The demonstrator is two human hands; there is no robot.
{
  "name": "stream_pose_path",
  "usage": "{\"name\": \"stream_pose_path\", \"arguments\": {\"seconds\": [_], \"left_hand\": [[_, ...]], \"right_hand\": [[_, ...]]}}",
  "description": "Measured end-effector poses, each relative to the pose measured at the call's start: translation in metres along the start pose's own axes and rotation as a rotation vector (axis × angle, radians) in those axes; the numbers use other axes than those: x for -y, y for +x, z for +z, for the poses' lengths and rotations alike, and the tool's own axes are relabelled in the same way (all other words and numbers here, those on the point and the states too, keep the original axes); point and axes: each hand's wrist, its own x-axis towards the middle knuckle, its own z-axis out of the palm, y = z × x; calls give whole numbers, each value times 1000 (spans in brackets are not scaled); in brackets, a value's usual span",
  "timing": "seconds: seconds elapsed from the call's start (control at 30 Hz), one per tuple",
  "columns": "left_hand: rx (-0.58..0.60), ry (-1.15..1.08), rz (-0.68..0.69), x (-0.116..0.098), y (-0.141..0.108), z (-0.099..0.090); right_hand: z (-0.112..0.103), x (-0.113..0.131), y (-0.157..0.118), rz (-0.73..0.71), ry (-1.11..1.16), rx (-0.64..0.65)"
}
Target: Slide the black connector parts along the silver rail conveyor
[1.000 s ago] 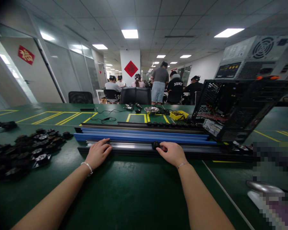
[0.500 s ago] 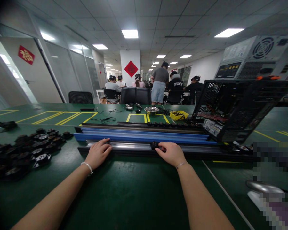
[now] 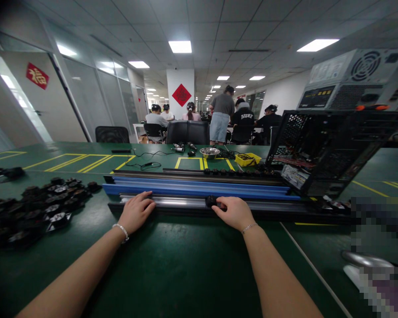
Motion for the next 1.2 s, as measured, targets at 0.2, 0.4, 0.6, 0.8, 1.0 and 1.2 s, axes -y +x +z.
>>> {"name": "stream_pose_path", "arguments": {"seconds": [0.2, 0.4, 0.6, 0.8, 1.0, 1.2], "left_hand": [[0, -1, -2, 1, 0, 1], [-6, 2, -1, 1, 1, 1], [5, 2, 0, 0, 1, -1], [4, 5, -2, 0, 1, -1], [-4, -2, -3, 1, 1, 0], [6, -14, -2, 1, 0, 0]], "right_hand": [[1, 3, 1, -22, -15, 15], [-1, 5, 1, -15, -12, 35], [-1, 6, 2, -24, -20, 43], [1, 7, 3, -43, -23, 47], [1, 10, 3, -44, -19, 68], [-2, 14, 3, -49, -7, 93]]}}
